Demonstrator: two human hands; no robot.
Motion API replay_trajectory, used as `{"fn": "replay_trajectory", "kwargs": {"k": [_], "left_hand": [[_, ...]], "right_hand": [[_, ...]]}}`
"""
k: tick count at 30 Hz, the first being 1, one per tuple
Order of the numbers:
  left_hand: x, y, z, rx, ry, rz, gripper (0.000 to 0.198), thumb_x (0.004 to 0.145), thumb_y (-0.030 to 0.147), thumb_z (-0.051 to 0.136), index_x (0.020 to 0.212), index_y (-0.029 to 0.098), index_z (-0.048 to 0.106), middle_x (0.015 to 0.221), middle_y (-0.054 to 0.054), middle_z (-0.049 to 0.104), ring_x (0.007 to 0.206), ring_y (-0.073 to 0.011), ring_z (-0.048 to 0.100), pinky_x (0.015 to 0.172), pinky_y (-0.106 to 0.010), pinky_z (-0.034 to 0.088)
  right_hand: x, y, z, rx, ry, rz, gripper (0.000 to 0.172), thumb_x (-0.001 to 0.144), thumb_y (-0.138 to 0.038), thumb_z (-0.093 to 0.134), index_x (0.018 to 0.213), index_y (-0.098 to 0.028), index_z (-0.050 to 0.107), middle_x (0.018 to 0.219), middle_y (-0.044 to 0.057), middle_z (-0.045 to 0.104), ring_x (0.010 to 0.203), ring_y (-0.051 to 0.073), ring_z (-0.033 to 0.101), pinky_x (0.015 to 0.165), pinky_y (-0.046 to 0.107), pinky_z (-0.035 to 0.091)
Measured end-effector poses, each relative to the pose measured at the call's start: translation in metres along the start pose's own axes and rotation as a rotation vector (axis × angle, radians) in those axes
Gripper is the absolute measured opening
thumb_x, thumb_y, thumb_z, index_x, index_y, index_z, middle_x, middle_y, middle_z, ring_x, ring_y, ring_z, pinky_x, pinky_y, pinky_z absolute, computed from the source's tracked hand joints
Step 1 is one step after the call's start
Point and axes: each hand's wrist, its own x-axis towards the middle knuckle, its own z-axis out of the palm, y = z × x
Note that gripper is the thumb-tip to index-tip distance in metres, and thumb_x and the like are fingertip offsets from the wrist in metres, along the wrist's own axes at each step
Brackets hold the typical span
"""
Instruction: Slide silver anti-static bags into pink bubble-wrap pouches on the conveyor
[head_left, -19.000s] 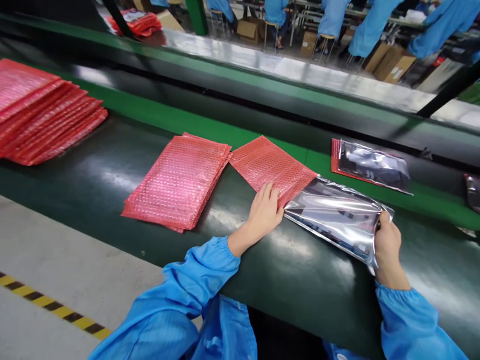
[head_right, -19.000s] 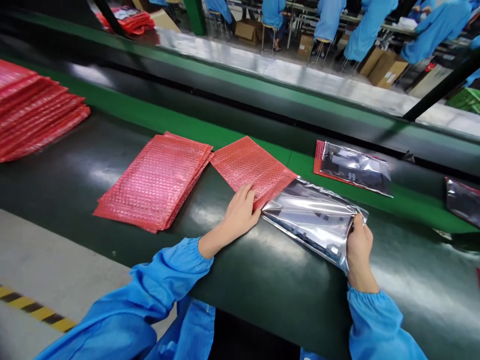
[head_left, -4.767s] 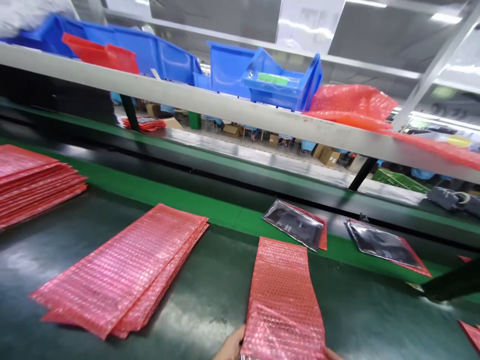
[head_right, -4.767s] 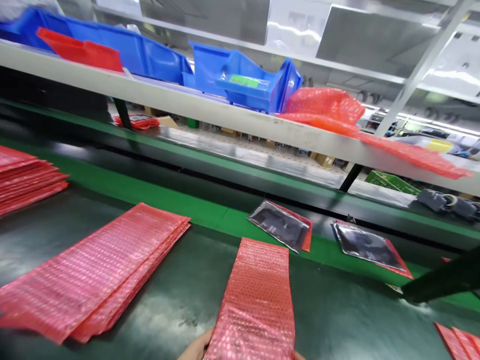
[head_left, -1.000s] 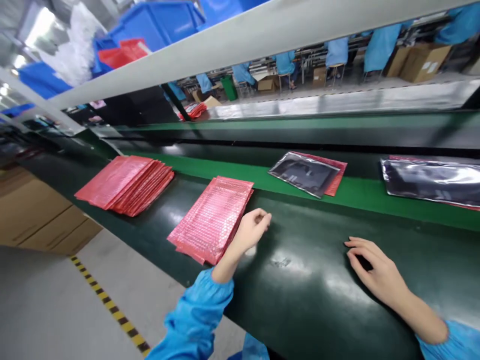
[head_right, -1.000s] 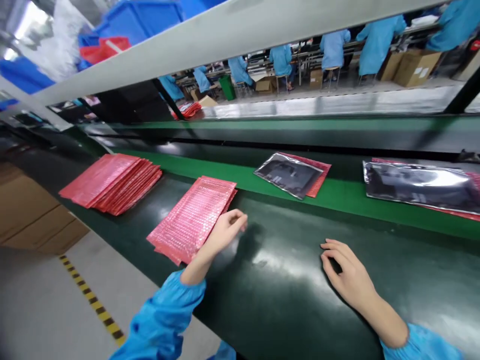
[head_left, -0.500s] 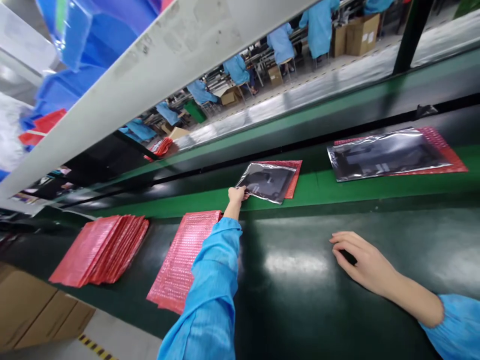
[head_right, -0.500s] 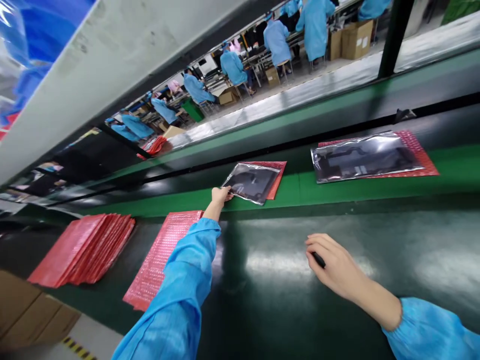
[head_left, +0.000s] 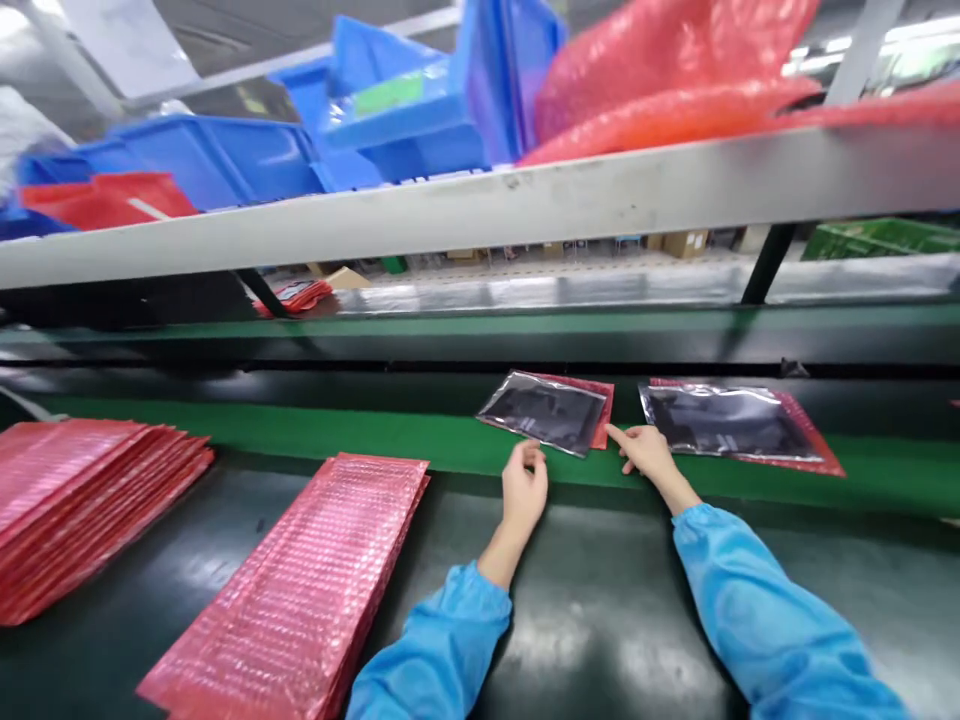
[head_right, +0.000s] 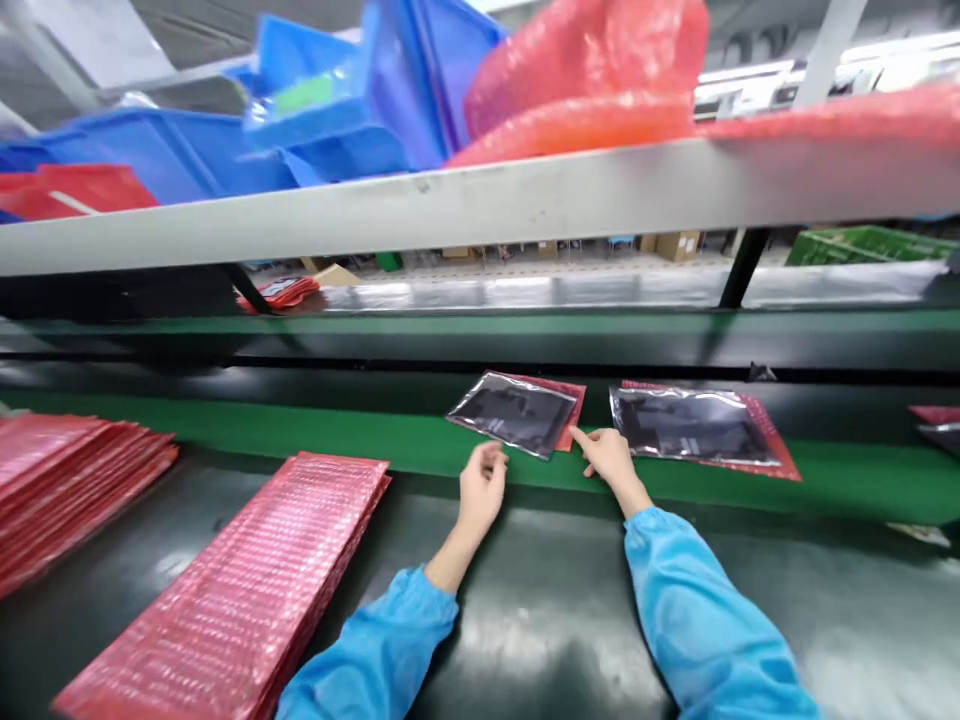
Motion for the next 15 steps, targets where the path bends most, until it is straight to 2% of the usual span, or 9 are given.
{"fn": "replay_trajectory", "kwargs": {"k": [2, 3, 6, 8, 11, 13, 15], "left_hand": [[-0.013, -0.004, 0.002, -0.131, -0.111, -0.125, 0.004, 0.079, 0.018, 0.072, 0.083, 0.019, 0.072, 0.079, -0.005, 0.071, 0.078, -0.0172, 0.067, 0.077, -0.026, 0.052], [-0.017, -0.004, 0.003, -0.19, -0.134, -0.179, 0.003, 0.079, 0.02, 0.073, 0.081, 0.018, 0.071, 0.078, -0.006, 0.072, 0.078, -0.0188, 0.068, 0.076, -0.027, 0.053], [-0.024, 0.0, -0.002, -0.317, -0.128, -0.282, 0.011, 0.084, 0.026, 0.068, 0.088, 0.016, 0.07, 0.09, -0.013, 0.076, 0.085, -0.0235, 0.075, 0.078, -0.032, 0.056], [-0.027, 0.006, -0.011, -0.477, -0.126, -0.432, 0.016, 0.089, 0.027, 0.063, 0.096, 0.014, 0.068, 0.106, -0.017, 0.077, 0.094, -0.0248, 0.076, 0.085, -0.034, 0.057], [-0.033, 0.015, -0.027, -0.743, -0.132, -0.682, 0.032, 0.097, 0.038, 0.056, 0.109, 0.01, 0.066, 0.12, -0.022, 0.073, 0.104, -0.0262, 0.075, 0.092, -0.035, 0.055], [-0.04, 0.017, -0.034, -0.839, -0.156, -0.764, 0.05, 0.099, 0.051, 0.052, 0.116, 0.007, 0.065, 0.118, -0.023, 0.074, 0.103, -0.0278, 0.075, 0.093, -0.036, 0.055], [-0.048, 0.017, -0.039, -0.915, -0.173, -0.777, 0.062, 0.097, 0.062, 0.049, 0.118, 0.006, 0.066, 0.11, -0.022, 0.076, 0.1, -0.0299, 0.075, 0.094, -0.04, 0.056]], "right_hand": [[0.009, -0.016, 0.013, -0.051, -0.067, 0.022, 0.048, 0.095, -0.054, 0.067, 0.067, -0.015, 0.068, 0.057, 0.006, 0.066, 0.049, 0.017, 0.065, 0.055, 0.026, 0.049], [0.01, -0.022, 0.021, -0.07, -0.091, 0.027, 0.048, 0.094, -0.053, 0.07, 0.065, -0.015, 0.065, 0.055, 0.004, 0.064, 0.049, 0.016, 0.063, 0.057, 0.027, 0.05], [0.001, -0.04, 0.044, -0.061, -0.131, 0.007, 0.04, 0.096, -0.041, 0.072, 0.066, -0.017, 0.063, 0.053, -0.004, 0.059, 0.049, 0.012, 0.058, 0.063, 0.028, 0.052], [-0.012, -0.052, 0.055, 0.016, -0.146, -0.022, 0.041, 0.1, -0.036, 0.065, 0.064, -0.017, 0.059, 0.054, -0.003, 0.059, 0.049, 0.011, 0.057, 0.059, 0.026, 0.051], [-0.04, -0.064, 0.059, 0.173, -0.16, -0.059, 0.049, 0.101, -0.04, 0.05, 0.056, -0.02, 0.051, 0.055, 0.004, 0.061, 0.044, 0.011, 0.055, 0.046, 0.023, 0.041], [-0.069, -0.063, 0.056, 0.247, -0.179, -0.081, 0.051, 0.096, -0.05, 0.046, 0.054, -0.021, 0.049, 0.054, 0.007, 0.062, 0.041, 0.012, 0.054, 0.041, 0.024, 0.036], [-0.105, -0.046, 0.051, 0.298, -0.227, -0.099, 0.057, 0.088, -0.065, 0.049, 0.051, -0.022, 0.049, 0.049, 0.008, 0.058, 0.037, 0.013, 0.052, 0.039, 0.025, 0.035]]}}
